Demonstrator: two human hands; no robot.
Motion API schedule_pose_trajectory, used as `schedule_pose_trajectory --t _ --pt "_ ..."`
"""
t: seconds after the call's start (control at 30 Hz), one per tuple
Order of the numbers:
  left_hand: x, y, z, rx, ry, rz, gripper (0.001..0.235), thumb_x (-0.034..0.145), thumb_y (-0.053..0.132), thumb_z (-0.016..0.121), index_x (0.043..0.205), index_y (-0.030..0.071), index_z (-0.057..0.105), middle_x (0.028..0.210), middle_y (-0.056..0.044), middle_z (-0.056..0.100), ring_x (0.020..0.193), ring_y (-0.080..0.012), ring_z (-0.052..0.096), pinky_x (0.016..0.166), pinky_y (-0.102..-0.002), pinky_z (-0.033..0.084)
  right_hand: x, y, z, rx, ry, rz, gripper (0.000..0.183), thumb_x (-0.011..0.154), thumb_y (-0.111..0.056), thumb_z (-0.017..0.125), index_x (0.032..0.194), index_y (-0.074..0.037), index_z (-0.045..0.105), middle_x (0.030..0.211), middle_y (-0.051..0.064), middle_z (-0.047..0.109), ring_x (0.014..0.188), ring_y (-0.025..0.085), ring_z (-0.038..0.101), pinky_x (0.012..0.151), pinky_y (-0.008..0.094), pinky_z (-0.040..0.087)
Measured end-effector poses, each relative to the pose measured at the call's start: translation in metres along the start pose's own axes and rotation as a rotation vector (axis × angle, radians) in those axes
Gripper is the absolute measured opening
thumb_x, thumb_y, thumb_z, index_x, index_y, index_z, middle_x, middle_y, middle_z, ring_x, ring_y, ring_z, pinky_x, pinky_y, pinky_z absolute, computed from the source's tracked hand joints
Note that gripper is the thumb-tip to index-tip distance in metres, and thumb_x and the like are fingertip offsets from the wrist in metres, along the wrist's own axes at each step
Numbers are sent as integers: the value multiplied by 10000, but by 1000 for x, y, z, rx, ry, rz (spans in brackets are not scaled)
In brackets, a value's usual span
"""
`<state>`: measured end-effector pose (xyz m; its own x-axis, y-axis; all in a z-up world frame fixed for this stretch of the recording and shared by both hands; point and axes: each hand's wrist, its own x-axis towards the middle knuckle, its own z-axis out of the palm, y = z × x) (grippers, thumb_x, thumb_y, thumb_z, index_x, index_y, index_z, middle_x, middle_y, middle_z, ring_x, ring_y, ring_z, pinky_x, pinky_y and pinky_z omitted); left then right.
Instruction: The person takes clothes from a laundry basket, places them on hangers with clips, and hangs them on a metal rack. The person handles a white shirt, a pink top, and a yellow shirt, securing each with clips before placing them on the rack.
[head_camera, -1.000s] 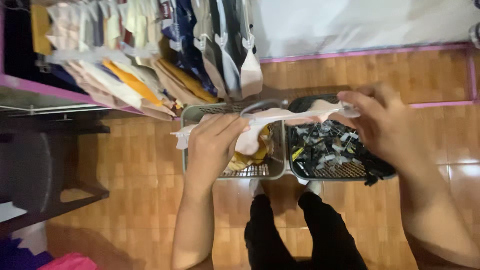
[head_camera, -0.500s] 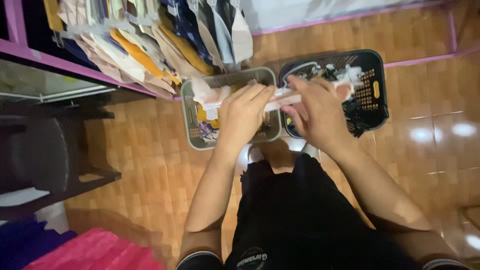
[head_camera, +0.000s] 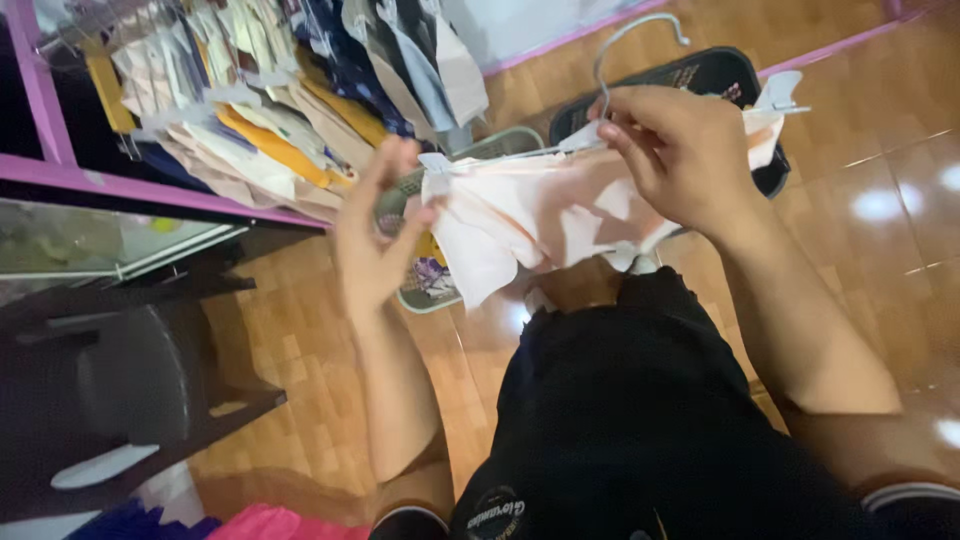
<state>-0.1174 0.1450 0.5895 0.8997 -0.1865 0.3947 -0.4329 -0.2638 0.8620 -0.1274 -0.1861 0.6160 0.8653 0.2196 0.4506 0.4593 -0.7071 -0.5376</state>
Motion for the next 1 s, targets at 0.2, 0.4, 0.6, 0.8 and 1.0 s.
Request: schedule_pose_trajectory --t 0.2,0.4,0.6,0.8,1.0 --pt "-3 -44 47 -256 -14 -124 267 993 -26 746 1251 -59 687 1140 -96 701 1043 -139 653 929 -258 524 -5 7 -24 162 -29 170 147 1077 -57 719 1217 -17 699 870 70 680 693 107 587 620 254 456" --pt "12 -27 68 -189 -10 47 281 953 11 751 1200 -73 646 1178 -96 631 1041 -130 619 917 -246 516 -3 29 -36 282 -48 216 140 1077 -49 689 1212 -12 690 857 51 685 749 65 644 643 229 496" --pt "15 -35 100 -218 138 -215 287 946 61 750 1208 -51 715 1003 -52 751 881 -118 688 802 -258 568 8 52 -41 193 -49 113 148 1021 -87 744 1144 -13 709 957 79 732 697 122 625 608 254 481" --pt "20 -45 107 -278 125 -261 298 986 85 763 1246 -49 705 1092 -87 757 1002 -153 701 920 -291 564 19 80 -45 123 -9 -102 121 1022 -130 766 1112 -60 725 923 105 699 712 219 665 636 302 509" --pt "25 41 146 511 299 162 611 913 163 852 1405 41 511 1337 -121 579 1289 -235 551 1021 -399 508 21 99 -24 35 -39 -201 151 889 -124 799 1030 -72 786 754 100 658 658 267 644 583 382 489"
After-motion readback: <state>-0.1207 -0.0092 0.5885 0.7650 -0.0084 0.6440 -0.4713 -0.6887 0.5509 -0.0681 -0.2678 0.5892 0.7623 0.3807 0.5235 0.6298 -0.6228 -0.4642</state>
